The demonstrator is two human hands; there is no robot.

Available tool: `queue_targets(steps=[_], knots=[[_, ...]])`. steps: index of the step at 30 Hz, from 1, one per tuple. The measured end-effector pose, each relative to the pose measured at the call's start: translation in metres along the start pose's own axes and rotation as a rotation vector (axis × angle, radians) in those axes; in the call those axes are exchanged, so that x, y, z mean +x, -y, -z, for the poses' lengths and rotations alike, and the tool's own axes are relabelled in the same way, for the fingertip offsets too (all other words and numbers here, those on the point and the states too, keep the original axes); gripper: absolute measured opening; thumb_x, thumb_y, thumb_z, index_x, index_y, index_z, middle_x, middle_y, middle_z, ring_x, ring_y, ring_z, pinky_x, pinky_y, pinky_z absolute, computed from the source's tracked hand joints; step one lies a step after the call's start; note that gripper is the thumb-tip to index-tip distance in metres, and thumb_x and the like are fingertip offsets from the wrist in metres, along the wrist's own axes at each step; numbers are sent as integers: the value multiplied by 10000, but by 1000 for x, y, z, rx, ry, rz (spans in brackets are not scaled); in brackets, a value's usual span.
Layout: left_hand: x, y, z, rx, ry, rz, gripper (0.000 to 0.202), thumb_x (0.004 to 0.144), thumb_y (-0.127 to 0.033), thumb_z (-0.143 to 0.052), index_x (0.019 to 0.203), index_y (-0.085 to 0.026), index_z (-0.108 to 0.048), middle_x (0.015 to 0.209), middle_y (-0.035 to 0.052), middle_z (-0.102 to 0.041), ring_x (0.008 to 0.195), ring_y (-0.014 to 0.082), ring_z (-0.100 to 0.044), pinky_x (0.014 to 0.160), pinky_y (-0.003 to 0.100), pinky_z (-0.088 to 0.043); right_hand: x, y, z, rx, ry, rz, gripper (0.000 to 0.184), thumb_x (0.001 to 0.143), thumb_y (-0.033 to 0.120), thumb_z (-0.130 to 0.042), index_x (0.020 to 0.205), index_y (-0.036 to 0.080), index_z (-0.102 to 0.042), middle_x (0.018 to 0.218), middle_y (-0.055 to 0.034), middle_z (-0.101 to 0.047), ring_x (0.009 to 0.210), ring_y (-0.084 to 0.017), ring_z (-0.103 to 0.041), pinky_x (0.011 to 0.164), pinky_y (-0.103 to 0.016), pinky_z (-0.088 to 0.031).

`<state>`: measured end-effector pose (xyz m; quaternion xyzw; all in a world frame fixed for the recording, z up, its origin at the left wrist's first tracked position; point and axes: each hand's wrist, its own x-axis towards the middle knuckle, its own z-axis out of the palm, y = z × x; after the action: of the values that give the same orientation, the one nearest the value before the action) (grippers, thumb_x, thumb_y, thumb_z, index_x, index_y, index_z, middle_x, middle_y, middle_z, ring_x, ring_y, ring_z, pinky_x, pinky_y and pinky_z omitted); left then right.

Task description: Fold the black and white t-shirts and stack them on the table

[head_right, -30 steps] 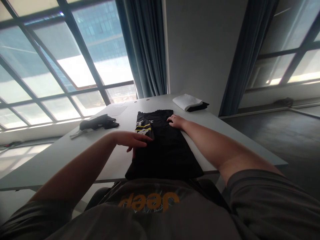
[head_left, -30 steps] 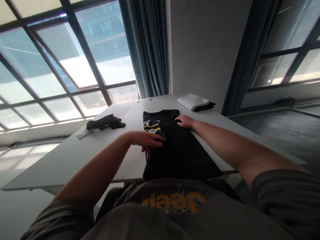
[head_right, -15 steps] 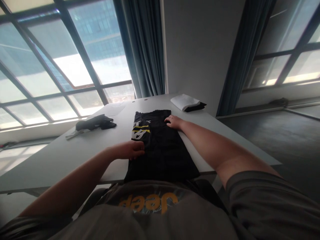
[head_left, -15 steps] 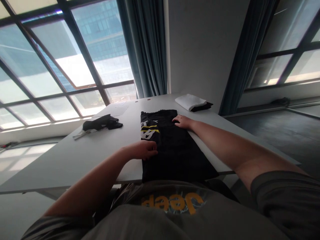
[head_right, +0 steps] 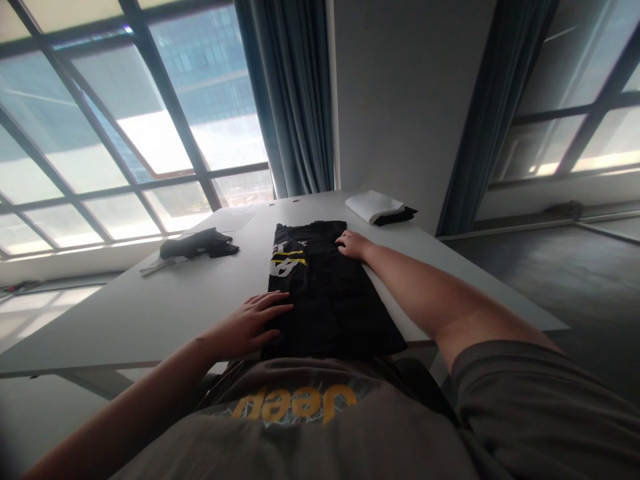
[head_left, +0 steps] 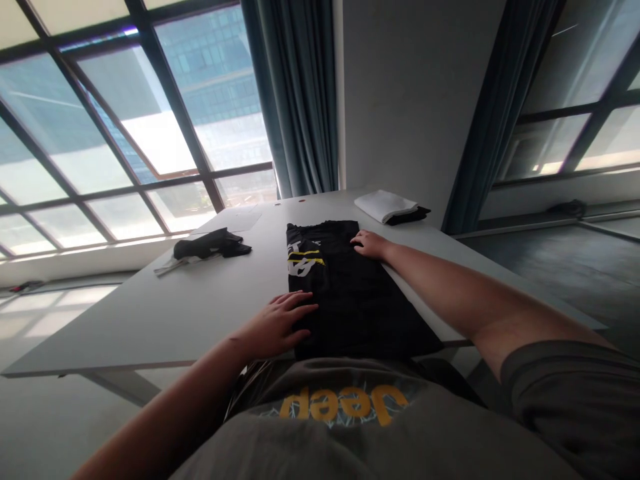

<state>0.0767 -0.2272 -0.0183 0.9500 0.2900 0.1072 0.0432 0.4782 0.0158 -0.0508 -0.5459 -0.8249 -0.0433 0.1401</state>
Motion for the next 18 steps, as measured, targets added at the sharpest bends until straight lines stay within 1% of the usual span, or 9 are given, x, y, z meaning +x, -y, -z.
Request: queue_targets(steps=[2,4,6,9,10,12,15,16,18], knots=[[-2,-1,4,-33,10,-37,569,1039,-361,-670,1592,-294,-550,1656,107,-444,1516,359,-409,1270,549,-309,1,-1,0,-8,11,1,453,1003,294,-590,1412,165,-740,1421,-156,-627,1286,-273,-637,1199,-345,-434],[-8,-2,8,-78,17,-49,522,1013,-366,-694,1521,-286,-610,1549,111,-547,1427,346,-505,1232,517,-364,2,-1,0,-4,21,10,456,1003,299,-596,1415,165,-737,1419,-160,-631,1291,-279,-636,1199,-355,-436],[-16,-2,12,-128,27,-26,446,979,-379,-723,1409,-272,-671,1381,107,-643,1280,321,-603,1162,474,-433,2,-1,-1,5,21,18,450,999,295,-603,1409,168,-740,1414,-160,-636,1284,-278,-641,1194,-357,-441],[-26,0,16,-180,35,45,345,931,-396,-768,1236,-251,-700,1189,88,-688,1118,294,-648,1075,439,-484,3,1,-1,13,21,19,444,991,286,-610,1403,182,-741,1412,-150,-640,1274,-266,-648,1188,-347,-445],[-28,0,16,-185,37,53,319,928,-399,-773,1198,-247,-698,1166,85,-685,1098,289,-646,1066,435,-488,3,1,-1,14,21,18,445,991,285,-610,1404,185,-740,1415,-146,-639,1276,-263,-648,1188,-343,-444],[-29,1,17,-180,33,34,276,936,-400,-774,1154,-245,-702,1184,88,-666,1115,289,-631,1079,434,-481,2,2,0,16,15,11,443,987,280,-613,1400,185,-741,1410,-143,-642,1271,-259,-651,1186,-338,-447],[-22,1,19,-187,45,-58,273,947,-400,-776,1177,-262,-729,1270,95,-625,1194,300,-597,1134,441,-451,1,2,2,39,-22,21,415,968,245,-624,1353,179,-766,1379,-139,-660,1242,-250,-661,1167,-329,-465],[-19,1,20,-207,58,-85,248,965,-401,-761,1170,-265,-740,1289,96,-615,1210,299,-589,1147,440,-443,0,2,3,51,-37,26,401,956,220,-627,1325,181,-778,1361,-131,-670,1236,-245,-661,1161,-323,-470],[-13,-2,22,-280,88,-122,183,1026,-407,-689,1096,-251,-754,1274,99,-616,1194,283,-595,1134,419,-457,-1,3,4,76,-63,30,388,923,162,-627,1270,188,-799,1326,-112,-688,1228,-233,-661,1153,-306,-474]])
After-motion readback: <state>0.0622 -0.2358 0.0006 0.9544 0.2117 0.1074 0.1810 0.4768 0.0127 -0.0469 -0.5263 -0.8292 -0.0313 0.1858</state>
